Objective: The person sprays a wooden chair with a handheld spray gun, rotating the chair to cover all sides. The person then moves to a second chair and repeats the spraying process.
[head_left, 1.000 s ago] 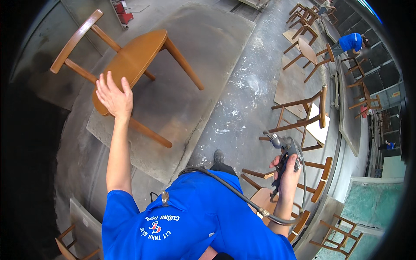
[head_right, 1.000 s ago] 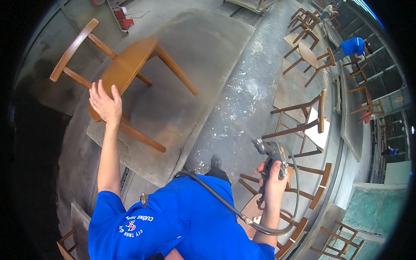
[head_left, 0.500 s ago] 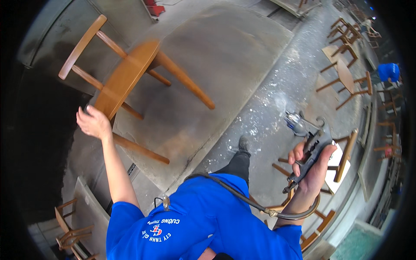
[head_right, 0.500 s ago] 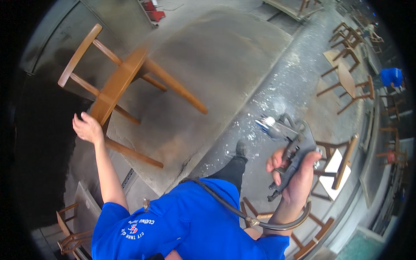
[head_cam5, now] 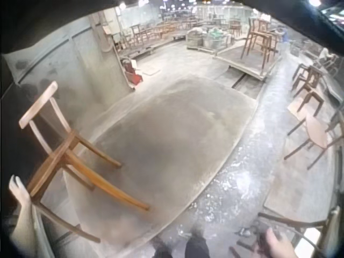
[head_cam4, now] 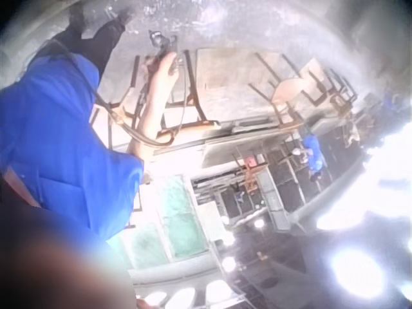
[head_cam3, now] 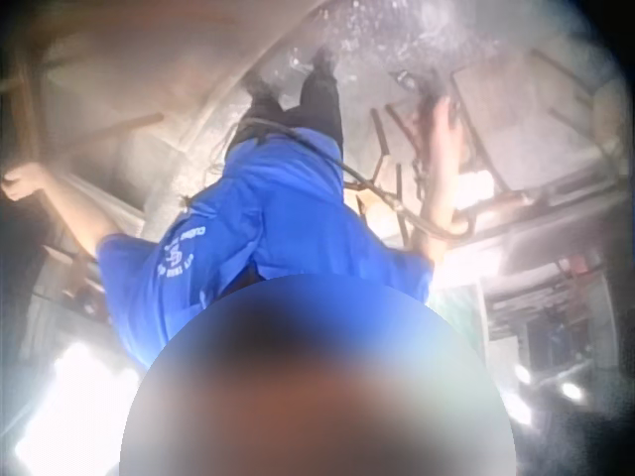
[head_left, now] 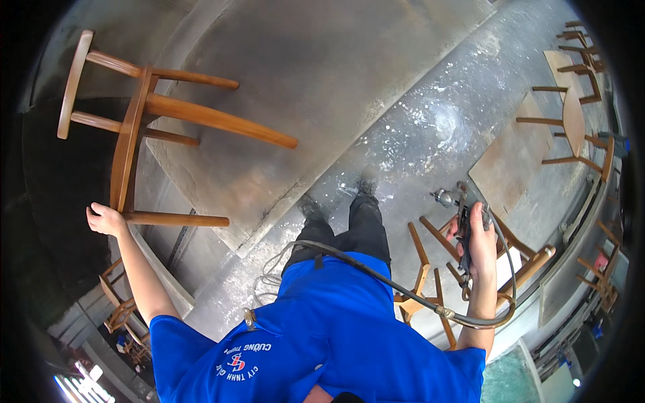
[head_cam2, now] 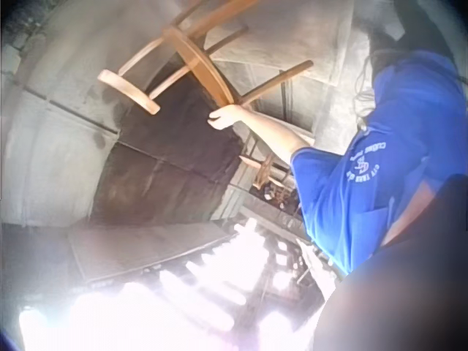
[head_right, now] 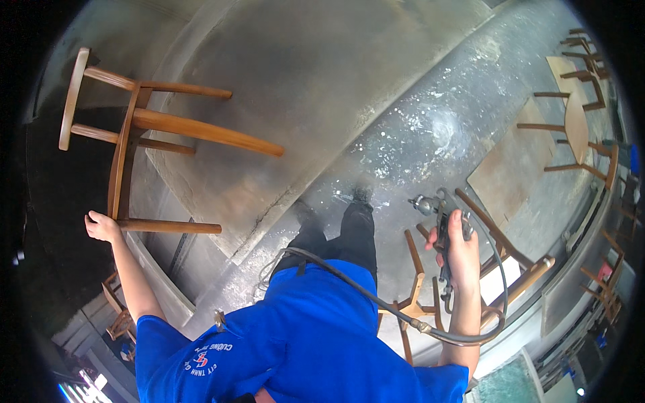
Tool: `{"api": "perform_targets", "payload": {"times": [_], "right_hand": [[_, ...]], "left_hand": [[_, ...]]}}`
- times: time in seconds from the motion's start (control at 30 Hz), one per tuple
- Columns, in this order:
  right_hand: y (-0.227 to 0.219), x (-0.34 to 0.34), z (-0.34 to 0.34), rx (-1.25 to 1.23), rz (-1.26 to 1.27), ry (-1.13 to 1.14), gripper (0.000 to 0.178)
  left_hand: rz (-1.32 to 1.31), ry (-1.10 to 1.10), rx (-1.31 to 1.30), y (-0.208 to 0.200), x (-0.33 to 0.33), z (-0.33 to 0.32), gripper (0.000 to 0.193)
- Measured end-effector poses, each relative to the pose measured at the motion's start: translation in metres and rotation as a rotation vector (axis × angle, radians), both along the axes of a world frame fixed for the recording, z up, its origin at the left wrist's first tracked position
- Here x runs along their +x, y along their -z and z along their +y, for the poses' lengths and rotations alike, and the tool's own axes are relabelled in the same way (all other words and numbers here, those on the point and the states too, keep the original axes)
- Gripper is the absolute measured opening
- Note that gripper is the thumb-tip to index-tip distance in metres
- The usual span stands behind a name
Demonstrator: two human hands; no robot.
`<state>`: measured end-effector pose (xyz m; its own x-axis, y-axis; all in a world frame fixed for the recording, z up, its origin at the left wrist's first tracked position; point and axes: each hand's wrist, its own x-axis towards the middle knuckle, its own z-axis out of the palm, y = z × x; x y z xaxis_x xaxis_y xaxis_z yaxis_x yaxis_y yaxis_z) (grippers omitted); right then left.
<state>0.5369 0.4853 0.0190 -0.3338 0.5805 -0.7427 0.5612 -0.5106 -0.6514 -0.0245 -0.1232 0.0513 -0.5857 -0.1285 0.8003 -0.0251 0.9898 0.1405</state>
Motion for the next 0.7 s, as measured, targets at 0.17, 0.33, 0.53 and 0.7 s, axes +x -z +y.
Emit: {"api": "perform_targets", "payload": {"times": [0.17, 0.33, 0.53, 0.7], "right_hand": [[0.013, -0.024, 0.026, 0.043, 0.216, -0.094, 0.06], [0.061, -0.108, 0.02, -0.255, 0.975, -0.078, 0.103], [0.108, -0.249, -0.013, 0.031, 0.927, -0.187, 0.084], [0.136, -0.291, -0.029, -0.082, 1.006, -0.273, 0.066]], "left_hand": [[-0.104, 0.099, -0.08, -0.02, -0.034, -0.022, 0.049], [-0.201, 0.113, 0.124, -0.026, -0.047, -0.031, 0.056], [-0.28, 0.086, 0.159, -0.038, -0.049, -0.029, 0.063], [-0.293, 0.188, 0.186, -0.041, -0.04, -0.025, 0.061]]}}
